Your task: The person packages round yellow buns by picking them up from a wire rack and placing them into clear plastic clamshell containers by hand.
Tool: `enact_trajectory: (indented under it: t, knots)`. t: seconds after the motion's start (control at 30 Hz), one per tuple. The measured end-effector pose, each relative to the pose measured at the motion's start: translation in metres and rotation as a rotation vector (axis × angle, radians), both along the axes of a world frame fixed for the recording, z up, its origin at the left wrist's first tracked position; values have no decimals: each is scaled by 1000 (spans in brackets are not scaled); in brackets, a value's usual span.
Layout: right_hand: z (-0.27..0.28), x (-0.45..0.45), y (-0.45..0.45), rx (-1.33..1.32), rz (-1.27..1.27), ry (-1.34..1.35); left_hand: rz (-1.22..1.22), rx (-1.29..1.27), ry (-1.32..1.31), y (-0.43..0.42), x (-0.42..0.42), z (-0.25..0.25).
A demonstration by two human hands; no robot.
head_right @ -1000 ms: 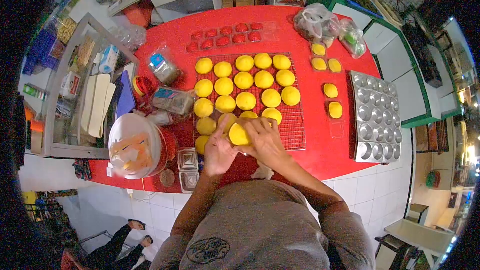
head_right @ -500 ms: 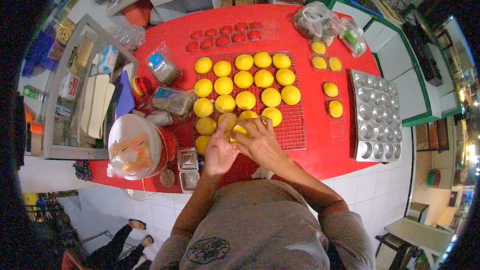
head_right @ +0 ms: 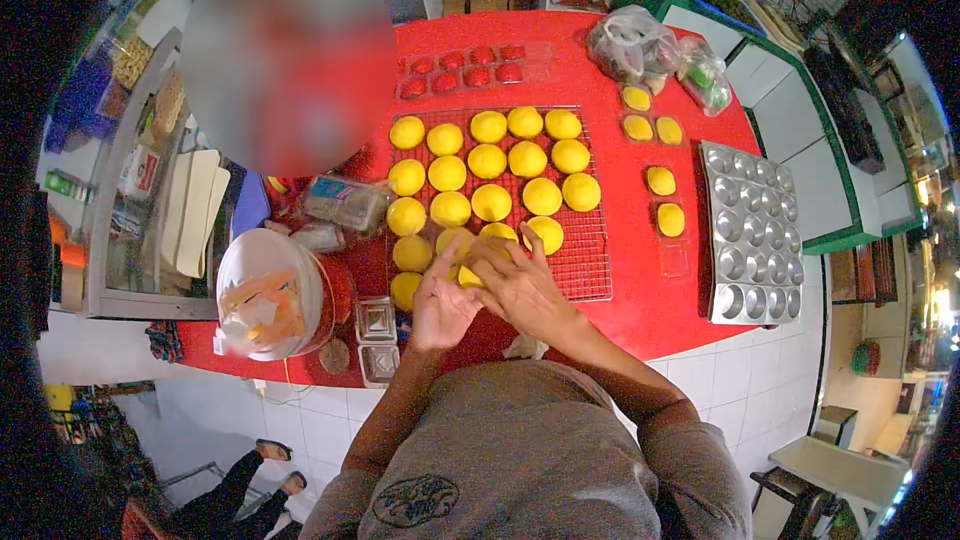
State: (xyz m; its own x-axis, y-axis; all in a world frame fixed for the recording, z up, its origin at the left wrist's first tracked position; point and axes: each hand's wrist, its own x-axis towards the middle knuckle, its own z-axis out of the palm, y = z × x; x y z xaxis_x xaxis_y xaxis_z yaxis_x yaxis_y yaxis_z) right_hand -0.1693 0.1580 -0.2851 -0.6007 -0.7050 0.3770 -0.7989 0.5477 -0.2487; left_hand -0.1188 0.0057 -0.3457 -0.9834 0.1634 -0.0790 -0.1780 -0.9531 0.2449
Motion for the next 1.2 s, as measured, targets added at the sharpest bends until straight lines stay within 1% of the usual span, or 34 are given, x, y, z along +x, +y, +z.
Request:
enact_trajectory:
  t: [0.07,0.1,0.23,0.27,0.4,0.43,0.57,0.6,0.73,0.77,0.9,0.93,1.07,1.1,1.13,1.2]
  knots:
    - [5,1,-3,-64,-37,43,1,106,21,-3,0,1]
    - [4,1,-4,-65,-35,44,3,105,22,-4,0,3]
    - [-10,13,-1,-621,-339,-396,128,-28,-127,-3,-3,13]
    - [-14,16,0,-622,-344,-395,142,-47,-148,-2,-4,13]
    - [-36,29,6,-992,-280,-1411,137,98,-81,-2,-5,-2]
    - [-39,30,6,-998,-286,-1411,130,96,-84,-1,-4,-3]
    - [-43,29,2,-1245,-227,-1556,155,-311,-62,5,-2,14]
    - [-41,28,3,-1256,-231,-1552,146,-316,-61,5,-1,15]
    - [-19,23,13,-1397,-277,-1615,166,-659,-32,3,2,16]
    - [-17,24,15,-1412,-289,-1601,147,-658,-25,4,3,15]
    - [-10,26,20,-1642,-261,-1603,78,-670,66,15,7,5]
    - [-10,27,25,-1655,-273,-1587,60,-667,72,21,9,4]
    - [-13,23,46,-1714,-385,-1508,4,-862,198,47,22,14]
    - [-23,21,55,-1703,-412,-1487,-3,-861,194,50,23,18]
    - [-33,19,67,-1692,-439,-1469,-112,-896,180,51,25,22]
    - [-26,10,95,-1661,-455,-1475,-331,-959,146,54,30,30]
